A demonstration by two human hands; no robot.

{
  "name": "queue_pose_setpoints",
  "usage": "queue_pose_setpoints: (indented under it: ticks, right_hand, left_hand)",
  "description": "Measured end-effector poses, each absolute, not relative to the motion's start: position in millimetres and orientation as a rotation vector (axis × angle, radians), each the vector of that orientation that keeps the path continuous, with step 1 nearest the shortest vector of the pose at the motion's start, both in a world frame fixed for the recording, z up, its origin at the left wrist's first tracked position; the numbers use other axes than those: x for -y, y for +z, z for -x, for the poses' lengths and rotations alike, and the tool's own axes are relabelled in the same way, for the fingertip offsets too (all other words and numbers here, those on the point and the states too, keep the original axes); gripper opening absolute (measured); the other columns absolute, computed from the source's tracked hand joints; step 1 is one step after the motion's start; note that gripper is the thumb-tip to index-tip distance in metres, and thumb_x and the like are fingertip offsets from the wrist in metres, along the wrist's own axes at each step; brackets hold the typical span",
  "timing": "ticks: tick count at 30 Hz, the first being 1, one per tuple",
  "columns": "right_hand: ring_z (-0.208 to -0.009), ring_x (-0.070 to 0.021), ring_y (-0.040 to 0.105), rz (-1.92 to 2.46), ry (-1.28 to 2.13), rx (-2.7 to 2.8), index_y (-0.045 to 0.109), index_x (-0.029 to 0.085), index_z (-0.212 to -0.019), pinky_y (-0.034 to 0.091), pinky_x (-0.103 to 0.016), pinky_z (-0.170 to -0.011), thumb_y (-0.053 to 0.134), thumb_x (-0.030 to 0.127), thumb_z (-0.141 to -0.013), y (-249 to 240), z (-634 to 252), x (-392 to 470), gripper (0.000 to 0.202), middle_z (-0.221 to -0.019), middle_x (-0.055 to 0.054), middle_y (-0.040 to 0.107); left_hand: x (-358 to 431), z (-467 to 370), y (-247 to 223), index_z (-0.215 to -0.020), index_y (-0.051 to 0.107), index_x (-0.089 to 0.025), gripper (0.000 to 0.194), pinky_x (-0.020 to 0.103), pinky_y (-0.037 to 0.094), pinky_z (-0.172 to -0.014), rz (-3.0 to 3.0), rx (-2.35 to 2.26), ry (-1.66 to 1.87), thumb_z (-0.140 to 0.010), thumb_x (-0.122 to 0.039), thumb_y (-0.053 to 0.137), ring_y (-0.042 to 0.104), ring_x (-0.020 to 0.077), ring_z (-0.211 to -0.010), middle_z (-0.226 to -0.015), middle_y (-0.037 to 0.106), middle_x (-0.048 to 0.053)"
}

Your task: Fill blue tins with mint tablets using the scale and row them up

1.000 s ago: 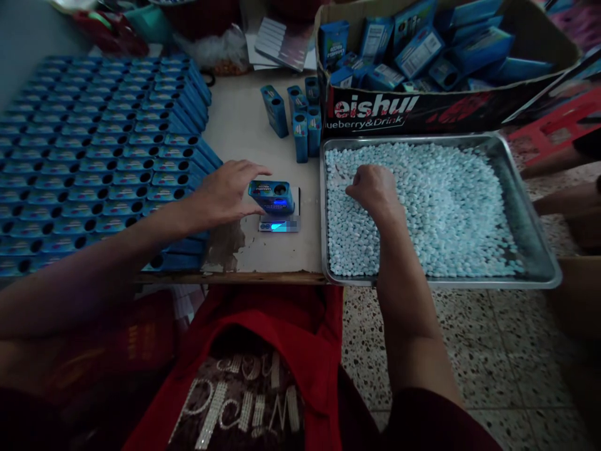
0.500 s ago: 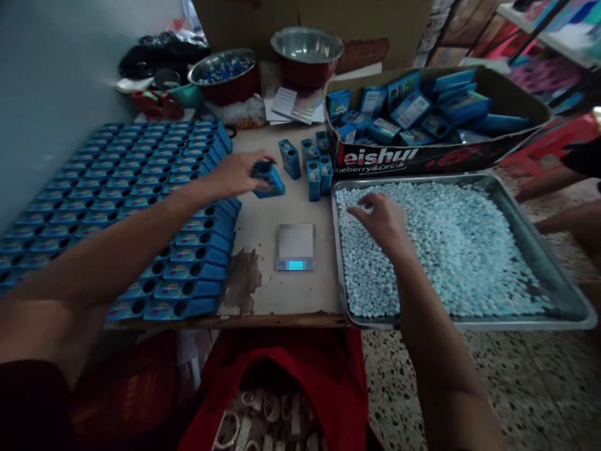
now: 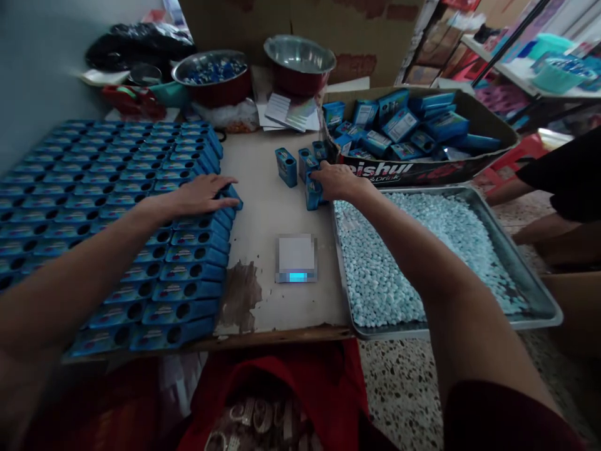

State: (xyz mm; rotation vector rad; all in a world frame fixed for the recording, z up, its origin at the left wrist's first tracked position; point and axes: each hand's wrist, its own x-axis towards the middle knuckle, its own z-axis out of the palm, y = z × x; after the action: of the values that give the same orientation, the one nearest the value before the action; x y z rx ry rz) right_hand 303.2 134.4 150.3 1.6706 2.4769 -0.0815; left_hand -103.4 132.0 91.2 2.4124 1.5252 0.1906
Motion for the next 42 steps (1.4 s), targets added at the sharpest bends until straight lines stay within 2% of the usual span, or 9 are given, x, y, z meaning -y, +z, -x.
queue_pose_setpoints:
  ticks: [5, 11, 15, 22, 25, 28, 33, 35, 42]
  right_hand:
    - [-0.120, -0.0368, 0.073, -1.507, 0.051, -2.559, 0.092, 0.020, -0.120, 0.054, -0.041, -0.091, 0.090, 0.038, -0.096, 161.3, -284.1, -129.4, 0.030, -0.138, -0.018, 0.074]
    - [-0.103, -0.0302, 0.072, -1.505, -0.013, -2.654, 0.092, 0.021, -0.108, 0.040, -0.038, -0.076, 0.082, 0.043, -0.104, 189.3, -271.1, -49.1, 0.024, -0.113, -0.011, 0.082]
    - [-0.095, -0.0261, 0.071, -1.554, -0.147, -2.589, 0.092, 0.022, -0.110, 0.032, -0.037, -0.072, 0.079, 0.038, -0.108, 186.6, -264.6, 16.7, 0.021, -0.111, -0.010, 0.083]
    - [-0.091, -0.0230, 0.070, -1.630, -0.292, -2.683, 0.090, 0.021, -0.106, 0.034, -0.036, -0.074, 0.087, 0.031, -0.104, 154.3, -274.8, 51.5, 0.010, -0.106, -0.009, 0.082]
    - [-0.085, -0.0217, 0.068, -1.814, -0.425, -2.770, 0.088, 0.021, -0.110, 0.040, -0.035, -0.076, 0.089, 0.037, -0.103, 147.2, -304.0, 45.4, 0.018, -0.097, -0.006, 0.079]
    - [-0.092, -0.0272, 0.071, -2.034, -0.307, -2.787, 0.083, 0.019, -0.110, 0.049, -0.039, -0.085, 0.072, 0.043, -0.112, 137.9, -354.4, 34.2, 0.027, -0.099, -0.010, 0.079]
    - [-0.150, -0.0445, 0.062, -1.586, -0.274, -2.667, 0.066, 0.017, -0.159, 0.051, -0.057, -0.121, 0.069, 0.056, -0.109, 102.6, -422.7, 30.3, 0.063, -0.164, -0.024, 0.067]
    - [-0.155, -0.0457, 0.057, -1.449, -0.252, -2.611, 0.060, 0.019, -0.167, 0.049, -0.059, -0.124, 0.063, 0.065, -0.112, 89.5, -429.0, 39.2, 0.072, -0.172, -0.024, 0.061]
    - [-0.111, -0.0380, 0.069, -1.144, -0.010, -2.602, 0.075, 0.020, -0.124, 0.052, -0.051, -0.099, 0.039, 0.058, -0.122, 88.1, -426.7, 62.3, 0.052, -0.124, -0.019, 0.077]
  left_hand:
    - [-96.2, 87.4, 82.9, -0.179, 0.052, -0.023, 0.072, 0.075, 0.019, -0.144, -2.432, -1.803, 0.200, -0.112, -0.048, 0.051, 0.032, 0.0479, -0.178, -0.186, 0.047, 0.022]
    - [-95.7, 74.4, 100.1, -0.161, 0.069, -0.020, 0.057, 0.065, 0.030, -0.141, -2.338, -1.929, 0.183, -0.117, -0.048, 0.046, 0.057, 0.0421, -0.158, -0.161, 0.069, 0.019]
    - [-106.6, 59.1, 110.2, -0.138, 0.081, -0.019, 0.042, 0.067, 0.041, -0.129, -2.189, -2.098, 0.096, -0.111, -0.045, 0.062, 0.066, 0.0449, -0.142, -0.143, 0.079, 0.019]
    - [-97.2, 44.3, 112.4, -0.135, 0.082, -0.015, 0.038, 0.057, 0.043, -0.121, -2.155, -2.191, 0.146, -0.106, -0.023, 0.060, 0.067, 0.0339, -0.130, -0.136, 0.081, 0.013]
    - [-95.8, 47.9, 107.2, -0.144, 0.078, -0.015, 0.045, 0.061, 0.035, -0.131, -2.164, -2.145, 0.217, -0.103, -0.028, 0.066, 0.062, 0.0353, -0.141, -0.152, 0.075, 0.012]
    - [-98.3, 49.7, 101.9, -0.156, 0.070, -0.013, 0.059, 0.063, 0.024, -0.141, -2.126, -2.126, 0.339, -0.104, -0.042, 0.071, 0.047, 0.0379, -0.157, -0.174, 0.058, 0.014]
    - [-98.1, 44.6, 103.4, -0.164, 0.064, -0.010, 0.066, 0.070, 0.018, -0.144, -2.079, -2.131, 0.331, -0.110, -0.049, 0.068, 0.038, 0.0413, -0.167, -0.182, 0.049, 0.022]
    - [-96.3, 43.2, 105.2, -0.163, 0.066, -0.010, 0.065, 0.068, 0.016, -0.144, -2.058, -2.138, 0.314, -0.110, -0.049, 0.067, 0.041, 0.0398, -0.164, -0.180, 0.052, 0.021]
    - [-94.4, 45.1, 104.1, -0.163, 0.065, -0.009, 0.067, 0.063, 0.017, -0.145, -2.083, -2.122, 0.344, -0.109, -0.048, 0.069, 0.041, 0.0350, -0.161, -0.180, 0.053, 0.020]
